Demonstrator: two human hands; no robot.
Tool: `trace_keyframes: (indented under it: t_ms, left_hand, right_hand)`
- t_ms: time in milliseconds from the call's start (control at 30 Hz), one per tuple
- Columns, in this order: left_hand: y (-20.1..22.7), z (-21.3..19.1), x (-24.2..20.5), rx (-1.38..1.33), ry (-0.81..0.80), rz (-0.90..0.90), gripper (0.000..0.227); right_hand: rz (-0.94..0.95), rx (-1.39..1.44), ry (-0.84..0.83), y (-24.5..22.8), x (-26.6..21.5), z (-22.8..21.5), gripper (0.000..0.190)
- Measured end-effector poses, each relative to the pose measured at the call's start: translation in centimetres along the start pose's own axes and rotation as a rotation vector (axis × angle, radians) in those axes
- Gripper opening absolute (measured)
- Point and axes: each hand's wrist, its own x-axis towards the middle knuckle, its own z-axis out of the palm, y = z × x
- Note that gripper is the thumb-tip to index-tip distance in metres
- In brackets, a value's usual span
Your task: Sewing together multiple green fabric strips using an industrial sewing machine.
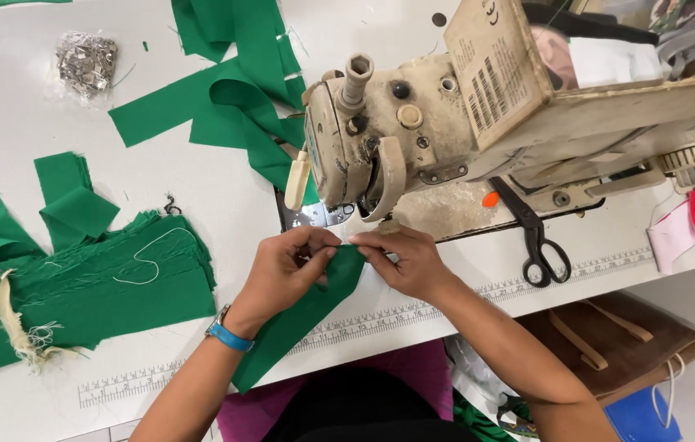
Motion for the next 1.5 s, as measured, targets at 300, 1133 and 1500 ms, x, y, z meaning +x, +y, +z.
trace_keyframes:
  t_ms: [300,1133,1500]
  left_hand:
    - [-3.3,0.4,-0.1,-0.284,0.016,-0.081,0.010]
    - [-3.7,1.7,2.5,1.148,-0.141,0.165,0.031]
    - [-8.2,2.1,0.0,1.433,0.170,0.708,0.022]
  right_hand:
    - [0.020,0.327,-0.042,0.4,0.1,0.1,0.014]
    - [-0.564,-0.512,-0.140,-0.6,1.4,1.6,0.012]
    - [-0.574,-0.557,-0.152,-0.2,1.0,1.8,0.011]
